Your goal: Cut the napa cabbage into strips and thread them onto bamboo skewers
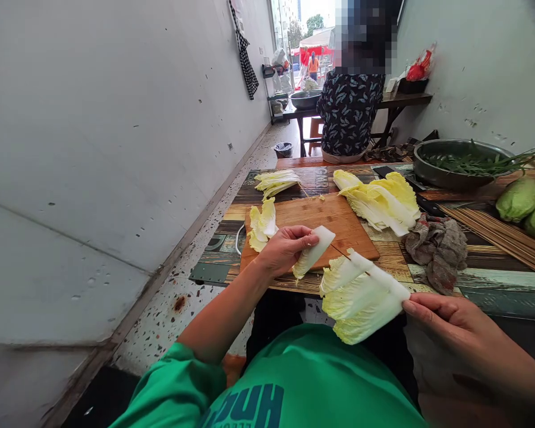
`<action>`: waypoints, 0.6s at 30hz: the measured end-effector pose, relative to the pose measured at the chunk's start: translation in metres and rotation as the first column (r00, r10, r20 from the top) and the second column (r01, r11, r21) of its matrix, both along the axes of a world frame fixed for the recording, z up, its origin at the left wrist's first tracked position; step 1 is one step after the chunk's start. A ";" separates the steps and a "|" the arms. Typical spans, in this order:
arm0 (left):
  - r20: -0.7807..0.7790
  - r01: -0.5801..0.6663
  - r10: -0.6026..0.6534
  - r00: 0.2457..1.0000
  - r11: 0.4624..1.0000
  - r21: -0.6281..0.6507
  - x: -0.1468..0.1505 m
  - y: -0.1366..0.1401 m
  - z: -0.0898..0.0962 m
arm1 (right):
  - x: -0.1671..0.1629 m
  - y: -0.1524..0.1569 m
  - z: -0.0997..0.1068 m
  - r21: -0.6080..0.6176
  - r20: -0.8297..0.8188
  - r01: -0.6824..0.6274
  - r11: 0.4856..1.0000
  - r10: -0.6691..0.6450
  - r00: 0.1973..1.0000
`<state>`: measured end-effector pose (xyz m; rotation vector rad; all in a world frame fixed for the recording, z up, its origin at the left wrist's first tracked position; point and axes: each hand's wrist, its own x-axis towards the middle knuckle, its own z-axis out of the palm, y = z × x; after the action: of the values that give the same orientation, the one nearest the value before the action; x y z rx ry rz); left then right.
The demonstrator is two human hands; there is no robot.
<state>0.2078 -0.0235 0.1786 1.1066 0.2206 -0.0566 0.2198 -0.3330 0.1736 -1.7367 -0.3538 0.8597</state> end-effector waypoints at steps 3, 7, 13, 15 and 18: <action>-0.011 0.051 -0.051 0.999 0.999 -0.001 0.000 0.001 0.000 | 0.001 -0.002 0.002 -0.040 0.018 -0.019 0.999 0.020 1.000; -0.016 0.115 -0.115 0.993 0.993 0.033 0.001 0.001 -0.001 | 0.003 -0.007 -0.003 -0.050 -0.012 -0.045 0.998 0.045 0.999; -0.053 0.184 -0.182 0.982 0.982 0.037 0.002 -0.003 0.000 | 0.004 -0.009 -0.010 -0.003 -0.100 -0.019 1.000 0.018 0.995; -0.055 0.181 -0.179 0.982 0.983 0.032 0.002 -0.003 0.000 | 0.003 -0.007 -0.009 0.011 -0.113 -0.017 1.000 0.018 0.993; -0.049 0.166 -0.164 0.985 0.986 0.033 0.003 -0.004 -0.001 | 0.001 -0.003 -0.008 0.039 -0.138 0.011 0.999 -0.006 0.990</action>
<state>0.2107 -0.0272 0.1777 1.1598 0.1712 -0.2265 0.2207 -0.3358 0.1657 -1.6317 -0.2694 0.9549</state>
